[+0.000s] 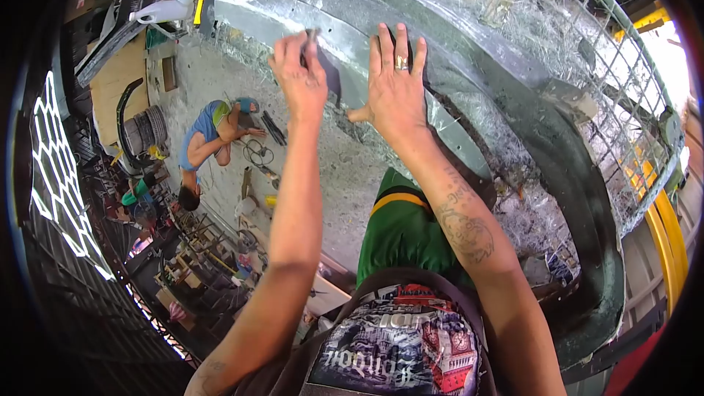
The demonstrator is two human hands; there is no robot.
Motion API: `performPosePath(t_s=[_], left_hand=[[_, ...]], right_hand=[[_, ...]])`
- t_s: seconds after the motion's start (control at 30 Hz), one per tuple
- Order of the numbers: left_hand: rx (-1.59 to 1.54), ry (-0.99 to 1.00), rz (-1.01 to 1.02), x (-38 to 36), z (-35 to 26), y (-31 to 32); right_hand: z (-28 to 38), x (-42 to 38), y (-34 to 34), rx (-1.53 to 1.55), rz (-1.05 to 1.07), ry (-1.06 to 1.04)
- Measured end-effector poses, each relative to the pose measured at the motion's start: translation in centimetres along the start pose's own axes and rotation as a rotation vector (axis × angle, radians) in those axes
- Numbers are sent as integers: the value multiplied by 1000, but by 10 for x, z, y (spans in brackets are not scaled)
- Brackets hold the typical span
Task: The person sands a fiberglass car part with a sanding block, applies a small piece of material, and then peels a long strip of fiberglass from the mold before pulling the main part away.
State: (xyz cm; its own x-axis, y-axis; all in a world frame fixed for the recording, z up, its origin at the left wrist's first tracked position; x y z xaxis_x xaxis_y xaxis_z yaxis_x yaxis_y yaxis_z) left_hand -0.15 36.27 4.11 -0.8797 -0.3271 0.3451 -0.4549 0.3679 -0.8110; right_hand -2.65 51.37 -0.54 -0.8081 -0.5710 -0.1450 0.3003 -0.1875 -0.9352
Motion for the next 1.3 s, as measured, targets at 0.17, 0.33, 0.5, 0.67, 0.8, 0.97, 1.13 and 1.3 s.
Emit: performPosePath(t_s=[0.17, 0.33, 0.5, 0.67, 0.8, 0.97, 1.13, 1.3], left_hand=[[-37, 17, 44, 9, 16, 5], [-65, -45, 3, -25, -9, 1], [-20, 16, 15, 10, 14, 1], [-47, -17, 34, -14, 6, 0], [33, 32, 9, 6, 8, 5], [-34, -3, 36, 6, 14, 2], [-69, -23, 6, -22, -11, 2], [-7, 27, 6, 11, 18, 3]], right_hand=[[-1, -2, 3, 6, 36, 7], [-3, 0, 0, 46, -6, 26], [1, -7, 4, 17, 17, -4], [0, -3, 3, 25, -4, -8], [0, 0, -2, 10, -19, -6], [-1, -3, 3, 26, 6, 7], [-2, 0, -1, 23, -20, 8], [-1, -9, 2, 63, -23, 13]])
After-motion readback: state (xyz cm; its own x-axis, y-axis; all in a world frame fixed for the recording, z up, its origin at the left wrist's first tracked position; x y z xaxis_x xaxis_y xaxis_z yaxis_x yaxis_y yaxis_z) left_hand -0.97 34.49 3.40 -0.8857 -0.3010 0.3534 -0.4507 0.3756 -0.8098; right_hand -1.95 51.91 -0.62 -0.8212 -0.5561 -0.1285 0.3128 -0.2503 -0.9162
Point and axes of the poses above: each hand's wrist, its own x-axis towards the middle knuckle, its own y-axis out of the palm, z = x × y, the point moved 10 cm from there along x, towards the middle knuckle, and after that the axes turned 9 degrees about -x, right-handed, at the moved point
